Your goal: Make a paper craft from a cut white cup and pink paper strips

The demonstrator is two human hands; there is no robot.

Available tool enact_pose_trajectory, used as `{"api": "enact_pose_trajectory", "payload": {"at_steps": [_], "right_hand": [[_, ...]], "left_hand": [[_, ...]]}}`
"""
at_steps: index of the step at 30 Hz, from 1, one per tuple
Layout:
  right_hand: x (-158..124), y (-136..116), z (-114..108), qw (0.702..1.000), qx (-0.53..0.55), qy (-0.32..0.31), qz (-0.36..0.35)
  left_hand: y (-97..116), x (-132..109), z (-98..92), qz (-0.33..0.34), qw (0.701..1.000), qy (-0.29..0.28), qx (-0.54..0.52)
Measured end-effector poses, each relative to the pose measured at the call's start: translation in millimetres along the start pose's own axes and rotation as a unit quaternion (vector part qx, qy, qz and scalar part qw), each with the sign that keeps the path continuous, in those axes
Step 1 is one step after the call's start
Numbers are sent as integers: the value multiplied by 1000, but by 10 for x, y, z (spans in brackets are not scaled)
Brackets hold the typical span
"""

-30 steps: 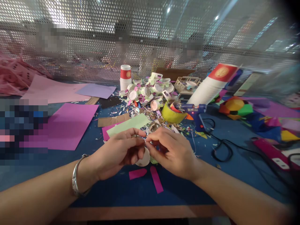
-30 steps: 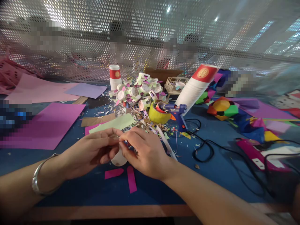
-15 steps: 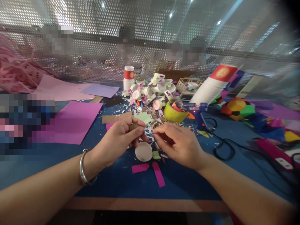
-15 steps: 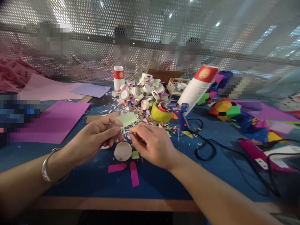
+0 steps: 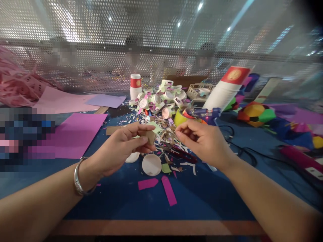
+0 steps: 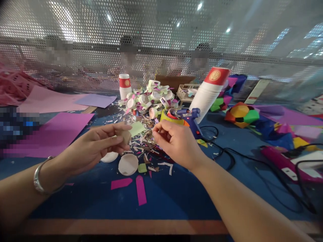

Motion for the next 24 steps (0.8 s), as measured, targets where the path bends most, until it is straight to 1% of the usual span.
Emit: {"api": "enact_pose_trajectory", "payload": {"at_steps": [2,5,10,12,14,17,19,22,24], "right_hand": [[-2,-7,-50,1000,-10,24,-9],[12,-35,-219,993,-43,106,-39],[60,-37,-584,960,-66,257,-94],[76,3,-710,945,-65,303,-103],[91,62,-812,935,-71,333,-102],[106,168,-927,924,-85,364,-82],[118,251,-977,926,-77,366,-44],[138,371,-1005,939,-63,339,17],[151,445,-989,949,-60,303,54]], "left_hand": [[11,9,-12,0,1000,5,25],[16,19,-32,-7,997,24,72],[-12,50,-84,-2,986,79,145],[-28,57,-99,4,985,94,147],[-42,59,-104,7,987,98,125],[-42,58,-105,13,991,109,81],[-34,57,-105,15,991,115,60],[-18,52,-105,17,992,118,42],[-10,44,-103,18,993,112,39]]}}
Point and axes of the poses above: each hand's wrist, its own x-axis towards the middle knuckle, its own z-axis out of the palm, y = z × x, the point moved 3 cm from there along x, towards the middle knuckle, and after that the axes turned 15 degrees about x, right-handed, at the moved point
